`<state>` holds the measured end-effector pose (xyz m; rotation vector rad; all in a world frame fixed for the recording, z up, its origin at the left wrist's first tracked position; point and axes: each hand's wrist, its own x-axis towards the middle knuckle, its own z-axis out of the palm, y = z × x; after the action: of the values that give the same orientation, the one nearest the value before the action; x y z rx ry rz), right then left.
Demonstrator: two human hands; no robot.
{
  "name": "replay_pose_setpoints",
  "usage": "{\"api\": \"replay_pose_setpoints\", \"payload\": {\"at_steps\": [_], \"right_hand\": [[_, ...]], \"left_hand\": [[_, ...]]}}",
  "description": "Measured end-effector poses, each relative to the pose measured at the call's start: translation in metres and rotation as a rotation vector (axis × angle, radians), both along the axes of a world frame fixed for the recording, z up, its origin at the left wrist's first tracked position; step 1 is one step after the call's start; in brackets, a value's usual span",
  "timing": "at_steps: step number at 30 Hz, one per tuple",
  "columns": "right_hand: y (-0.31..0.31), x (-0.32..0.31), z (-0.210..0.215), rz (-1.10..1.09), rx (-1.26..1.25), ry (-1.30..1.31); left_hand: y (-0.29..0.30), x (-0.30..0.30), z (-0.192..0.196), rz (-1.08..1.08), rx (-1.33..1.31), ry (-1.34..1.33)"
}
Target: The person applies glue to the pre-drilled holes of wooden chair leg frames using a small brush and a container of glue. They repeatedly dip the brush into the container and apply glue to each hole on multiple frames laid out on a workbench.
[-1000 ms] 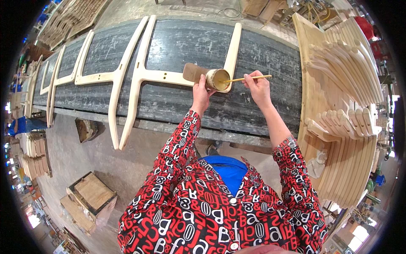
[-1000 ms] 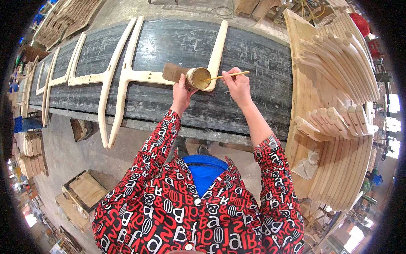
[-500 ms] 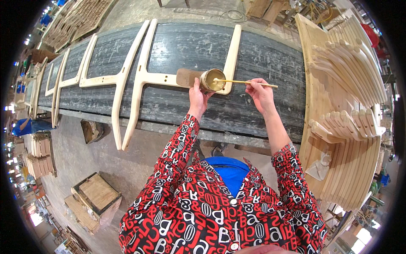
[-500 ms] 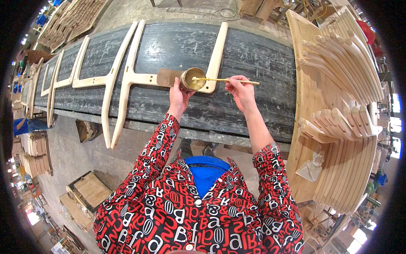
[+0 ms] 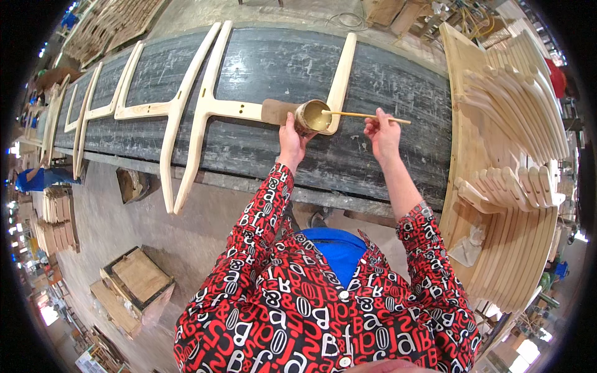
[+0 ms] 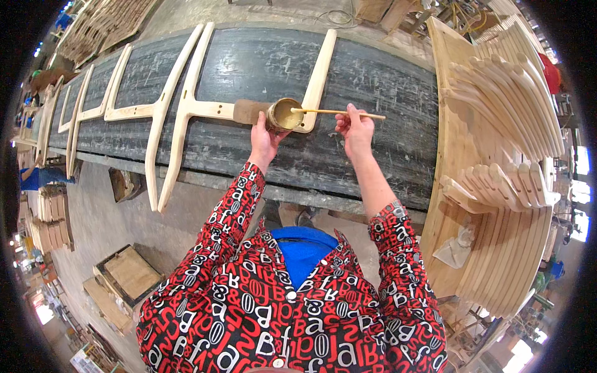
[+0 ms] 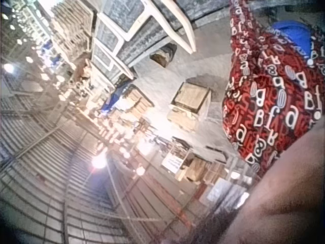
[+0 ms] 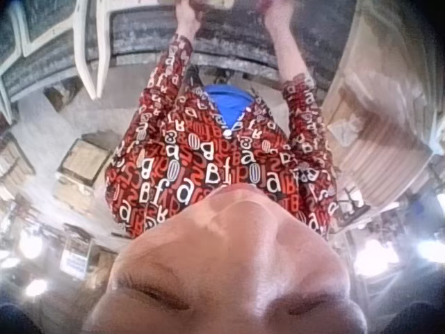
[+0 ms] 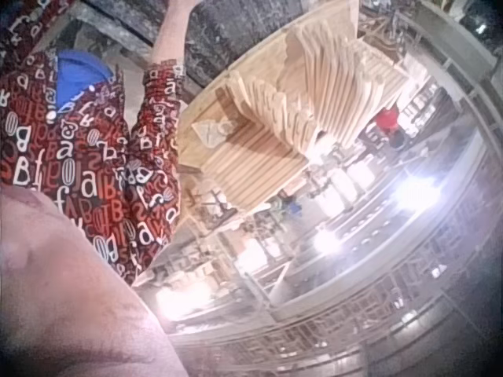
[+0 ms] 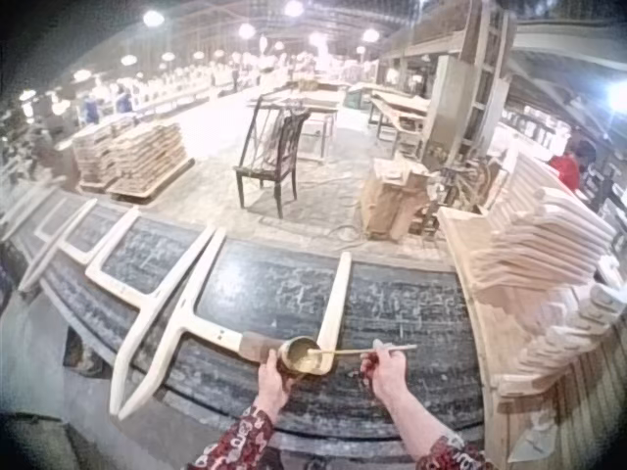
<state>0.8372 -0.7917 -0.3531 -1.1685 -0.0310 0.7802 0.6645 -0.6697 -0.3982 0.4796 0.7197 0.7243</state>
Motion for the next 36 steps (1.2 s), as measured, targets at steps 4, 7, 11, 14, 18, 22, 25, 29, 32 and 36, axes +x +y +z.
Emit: {"api": "replay_pose_setpoints", "payload": {"at_steps": [4, 7, 11, 14, 18, 22, 25, 29, 32, 36], "right_hand": [[0.011, 0.011, 0.013, 0.169, -0.119, -0.432], [0.015, 0.006, 0.011, 0.287, -0.271, -0.712], [0.024, -0.001, -0.002, 0.384, -0.376, -0.988], [0.028, -0.004, -0.004, 0.455, -0.398, -1.124], [0.035, -0.008, -0.01, 0.539, -0.423, -1.204], [0.042, -0.014, -0.011, 0.579, -0.375, -1.245], [0.044, -0.008, -0.004, 0.594, -0.401, -1.249], [0.047, -0.002, 0.007, 0.604, -0.44, -1.235], [0.05, 0.003, 0.007, 0.561, -0.434, -1.286], [0.056, 0.005, 0.002, 0.518, -0.456, -1.3]], "left_hand": [[0.008, -0.026, -0.019, 0.055, -0.031, 0.058], [0.003, -0.042, -0.023, 0.111, -0.058, 0.056], [0.008, -0.069, -0.031, 0.16, -0.072, 0.045], [0.003, -0.081, -0.03, 0.209, -0.069, 0.07], [0.003, -0.094, -0.031, 0.207, -0.047, 0.017], [0.001, -0.104, -0.035, 0.229, -0.059, 0.024], [0.001, -0.106, -0.035, 0.232, -0.048, 0.055], [0.001, -0.107, -0.037, 0.252, -0.072, 0.062], [0.0, -0.106, -0.038, 0.256, -0.082, 0.047], [0.001, -0.104, -0.036, 0.261, -0.087, 0.054]]}}
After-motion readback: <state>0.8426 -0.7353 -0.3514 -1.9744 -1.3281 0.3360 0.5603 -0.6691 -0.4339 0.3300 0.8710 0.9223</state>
